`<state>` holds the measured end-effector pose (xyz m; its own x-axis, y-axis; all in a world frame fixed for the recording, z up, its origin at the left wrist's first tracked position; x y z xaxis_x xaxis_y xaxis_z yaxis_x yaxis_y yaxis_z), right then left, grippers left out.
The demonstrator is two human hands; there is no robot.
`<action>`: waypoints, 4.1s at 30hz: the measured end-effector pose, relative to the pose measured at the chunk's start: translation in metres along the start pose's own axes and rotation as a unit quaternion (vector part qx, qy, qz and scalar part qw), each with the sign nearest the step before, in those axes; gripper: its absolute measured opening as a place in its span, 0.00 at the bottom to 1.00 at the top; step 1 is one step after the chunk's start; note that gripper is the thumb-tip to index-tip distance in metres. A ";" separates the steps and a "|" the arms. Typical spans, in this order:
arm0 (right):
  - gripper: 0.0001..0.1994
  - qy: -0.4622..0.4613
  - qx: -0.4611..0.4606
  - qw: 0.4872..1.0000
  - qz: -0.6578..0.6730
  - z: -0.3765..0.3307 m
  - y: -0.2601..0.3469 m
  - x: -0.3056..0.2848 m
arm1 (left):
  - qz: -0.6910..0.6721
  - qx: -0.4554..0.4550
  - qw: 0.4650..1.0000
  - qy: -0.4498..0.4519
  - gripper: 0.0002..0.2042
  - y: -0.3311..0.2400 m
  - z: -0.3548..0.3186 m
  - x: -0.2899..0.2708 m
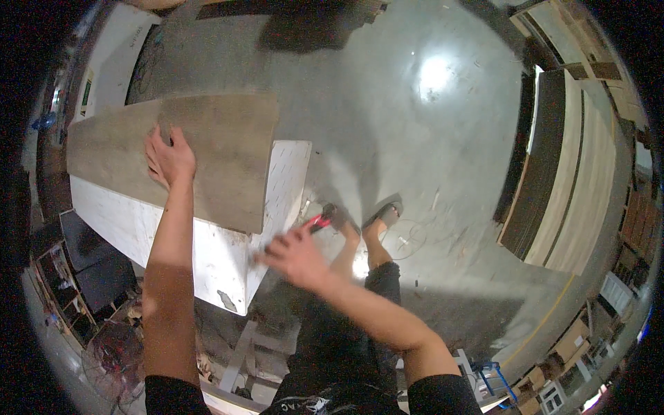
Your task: Using a utility knife to trim the edges of a laminated furniture panel.
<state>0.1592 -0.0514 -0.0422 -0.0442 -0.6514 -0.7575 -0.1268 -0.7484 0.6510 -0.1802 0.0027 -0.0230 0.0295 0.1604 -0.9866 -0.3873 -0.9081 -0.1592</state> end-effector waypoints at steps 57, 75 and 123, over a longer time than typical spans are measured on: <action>0.24 -0.025 0.255 0.721 0.644 0.100 -0.253 -0.428 | -0.088 0.294 0.722 0.620 0.25 -0.162 0.027 -0.024; 0.19 0.332 0.110 0.798 0.491 0.441 -0.340 -0.495 | -0.376 -0.081 0.899 0.209 0.17 -0.224 0.092 -0.013; 0.11 0.461 0.091 0.829 0.304 0.958 0.069 -0.188 | -0.628 -0.598 0.067 -0.493 0.28 -0.029 0.302 0.024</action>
<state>-0.7903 0.1384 0.0978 0.6115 -0.7818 0.1220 -0.5096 -0.2711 0.8166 -0.4466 0.1496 -0.0311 -0.9571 -0.1877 0.2208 -0.2824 0.7747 -0.5657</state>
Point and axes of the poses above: each hand's wrist, its own z-axis towards the middle knuckle, its own x-axis out of the palm, y = z × x, the point moved 2 cm from there along z, towards the middle knuckle, and after that the axes turned 12 degrees about y, right-handed, at the moved point
